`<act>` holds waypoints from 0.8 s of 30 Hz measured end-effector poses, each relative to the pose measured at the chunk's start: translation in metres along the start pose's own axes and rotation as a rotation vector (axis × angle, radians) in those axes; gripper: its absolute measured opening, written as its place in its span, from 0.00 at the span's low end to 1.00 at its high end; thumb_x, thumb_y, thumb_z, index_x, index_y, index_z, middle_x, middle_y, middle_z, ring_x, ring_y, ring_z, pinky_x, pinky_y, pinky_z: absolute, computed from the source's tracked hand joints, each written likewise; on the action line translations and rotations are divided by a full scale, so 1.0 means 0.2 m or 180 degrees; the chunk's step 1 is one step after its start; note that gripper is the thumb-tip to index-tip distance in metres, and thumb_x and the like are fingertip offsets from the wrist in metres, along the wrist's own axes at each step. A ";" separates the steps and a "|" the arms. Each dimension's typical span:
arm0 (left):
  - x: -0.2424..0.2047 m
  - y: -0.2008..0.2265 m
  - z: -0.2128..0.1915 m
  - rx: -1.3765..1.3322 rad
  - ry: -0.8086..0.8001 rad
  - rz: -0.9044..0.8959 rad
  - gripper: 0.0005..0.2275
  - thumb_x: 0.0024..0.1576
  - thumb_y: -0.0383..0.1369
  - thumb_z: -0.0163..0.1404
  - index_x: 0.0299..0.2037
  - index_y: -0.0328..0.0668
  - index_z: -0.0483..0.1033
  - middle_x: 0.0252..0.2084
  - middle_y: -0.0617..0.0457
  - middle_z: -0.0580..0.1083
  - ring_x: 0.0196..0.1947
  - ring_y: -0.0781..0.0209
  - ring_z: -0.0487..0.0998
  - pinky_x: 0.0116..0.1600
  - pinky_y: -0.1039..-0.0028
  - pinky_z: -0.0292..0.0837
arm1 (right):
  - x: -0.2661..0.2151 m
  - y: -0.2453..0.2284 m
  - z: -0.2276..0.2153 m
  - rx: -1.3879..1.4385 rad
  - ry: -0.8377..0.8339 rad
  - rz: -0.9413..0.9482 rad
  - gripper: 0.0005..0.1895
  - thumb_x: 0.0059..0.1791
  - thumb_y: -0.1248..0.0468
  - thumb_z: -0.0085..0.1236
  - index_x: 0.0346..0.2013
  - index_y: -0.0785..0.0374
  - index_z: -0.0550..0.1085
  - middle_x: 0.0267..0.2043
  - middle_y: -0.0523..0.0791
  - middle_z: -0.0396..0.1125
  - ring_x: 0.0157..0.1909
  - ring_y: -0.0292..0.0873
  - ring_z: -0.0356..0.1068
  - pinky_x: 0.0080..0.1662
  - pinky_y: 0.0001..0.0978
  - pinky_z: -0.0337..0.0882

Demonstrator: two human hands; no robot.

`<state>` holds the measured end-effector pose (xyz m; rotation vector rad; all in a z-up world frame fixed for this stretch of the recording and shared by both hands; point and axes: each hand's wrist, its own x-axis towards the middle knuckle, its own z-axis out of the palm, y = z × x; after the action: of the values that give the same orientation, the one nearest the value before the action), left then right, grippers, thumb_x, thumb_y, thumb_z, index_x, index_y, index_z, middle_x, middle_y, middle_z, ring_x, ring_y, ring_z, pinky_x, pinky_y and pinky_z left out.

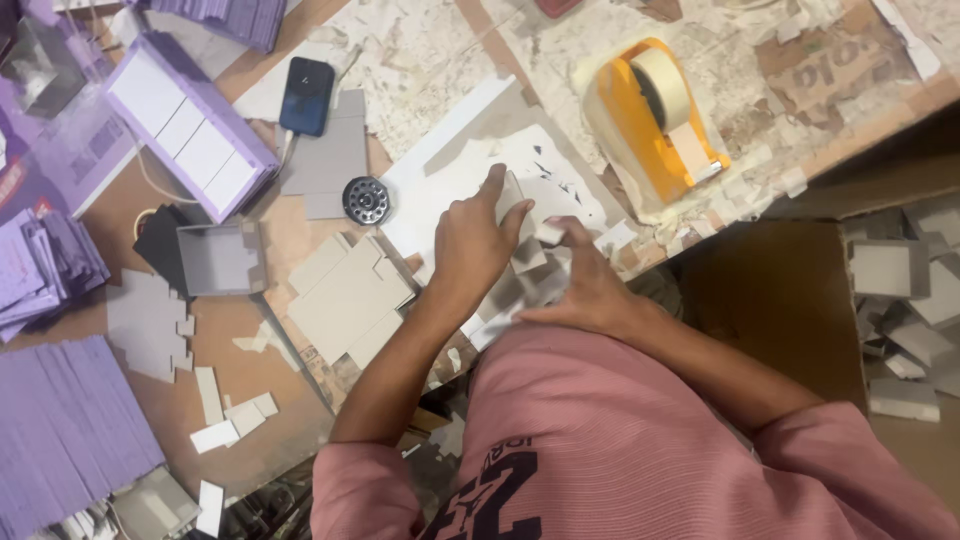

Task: The person assembles small paper boxes by folding flat pieces and securing edges with tape. They repeatedly pick up a piece, fold it into a box shape, apply tape from a dispenser, and place the finished box aside.

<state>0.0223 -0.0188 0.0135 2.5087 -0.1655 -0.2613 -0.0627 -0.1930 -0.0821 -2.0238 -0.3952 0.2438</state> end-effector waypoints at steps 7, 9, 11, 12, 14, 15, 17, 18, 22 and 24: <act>0.01 -0.08 0.04 0.0786 -0.0063 0.0282 0.23 0.59 0.45 0.57 0.61 0.43 0.74 0.51 0.35 0.73 0.54 0.41 0.73 0.55 0.49 0.66 | -0.04 0.12 0.04 0.1121 0.0233 0.0598 0.42 0.48 0.68 0.66 0.66 0.64 0.48 0.49 0.52 0.69 0.56 0.46 0.75 0.43 0.32 0.80; 0.02 -0.12 0.05 0.0731 0.0263 0.1169 0.22 0.59 0.44 0.59 0.61 0.47 0.76 0.64 0.38 0.70 0.67 0.45 0.67 0.68 0.45 0.57 | -0.05 0.18 0.05 0.0955 0.0337 0.0346 0.37 0.50 0.71 0.65 0.65 0.63 0.50 0.45 0.48 0.74 0.51 0.41 0.78 0.50 0.27 0.77; 0.02 -0.17 0.05 0.0554 -0.0230 0.1883 0.23 0.55 0.45 0.59 0.59 0.49 0.76 0.64 0.43 0.70 0.70 0.47 0.64 0.72 0.40 0.49 | -0.04 0.24 0.06 0.1594 0.0482 0.0358 0.35 0.52 0.73 0.59 0.67 0.62 0.49 0.46 0.47 0.74 0.53 0.39 0.77 0.53 0.27 0.77; 0.02 -0.19 0.05 0.0457 -0.0484 0.2242 0.24 0.53 0.45 0.60 0.59 0.51 0.77 0.64 0.45 0.71 0.71 0.47 0.62 0.73 0.37 0.44 | -0.04 0.26 0.06 0.1913 0.0562 0.0365 0.34 0.53 0.74 0.56 0.68 0.62 0.49 0.47 0.46 0.74 0.54 0.38 0.76 0.55 0.28 0.76; 0.01 -0.22 0.04 0.0393 -0.0761 0.2283 0.26 0.51 0.47 0.62 0.59 0.49 0.75 0.62 0.46 0.71 0.71 0.46 0.60 0.71 0.35 0.41 | -0.02 0.29 0.06 0.2312 0.0516 0.0290 0.34 0.53 0.76 0.57 0.68 0.61 0.51 0.46 0.46 0.72 0.54 0.36 0.73 0.54 0.27 0.74; 0.01 -0.23 0.02 0.0365 -0.0897 0.2290 0.27 0.51 0.48 0.63 0.59 0.49 0.75 0.61 0.46 0.71 0.71 0.46 0.59 0.70 0.35 0.39 | -0.01 0.29 0.06 0.2518 0.0480 0.0248 0.33 0.53 0.77 0.57 0.68 0.61 0.52 0.46 0.45 0.71 0.54 0.35 0.71 0.54 0.27 0.72; 0.02 -0.25 0.00 0.0526 -0.1001 0.2303 0.26 0.51 0.45 0.62 0.61 0.51 0.75 0.59 0.52 0.73 0.73 0.50 0.60 0.71 0.35 0.41 | 0.01 0.29 0.07 0.2686 0.0394 0.0221 0.34 0.52 0.78 0.57 0.68 0.60 0.53 0.46 0.44 0.70 0.55 0.34 0.70 0.58 0.28 0.71; 0.02 -0.25 -0.01 0.0605 -0.1049 0.2303 0.26 0.51 0.44 0.61 0.62 0.53 0.76 0.59 0.55 0.73 0.74 0.51 0.60 0.72 0.36 0.41 | 0.01 0.28 0.08 0.2769 0.0344 0.0206 0.35 0.52 0.79 0.57 0.68 0.60 0.53 0.45 0.44 0.70 0.55 0.34 0.69 0.60 0.28 0.70; 0.04 -0.25 -0.01 0.0537 -0.1095 0.2218 0.27 0.49 0.45 0.63 0.61 0.53 0.76 0.54 0.59 0.77 0.72 0.52 0.62 0.68 0.36 0.44 | 0.03 0.27 0.08 0.2659 0.0445 0.0325 0.38 0.50 0.78 0.61 0.68 0.60 0.53 0.43 0.42 0.69 0.55 0.32 0.67 0.56 0.29 0.70; 0.05 -0.26 0.00 0.0378 -0.1119 0.2111 0.28 0.47 0.45 0.63 0.60 0.54 0.77 0.50 0.61 0.79 0.70 0.53 0.64 0.67 0.35 0.45 | 0.04 0.27 0.08 0.2570 0.0439 0.0401 0.38 0.49 0.77 0.63 0.68 0.60 0.53 0.42 0.42 0.69 0.54 0.33 0.67 0.57 0.29 0.70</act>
<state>0.0343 0.0212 -0.0175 2.3424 -1.1501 -0.4158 -0.0520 -0.2011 -0.1371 -1.2579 -0.0536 0.2826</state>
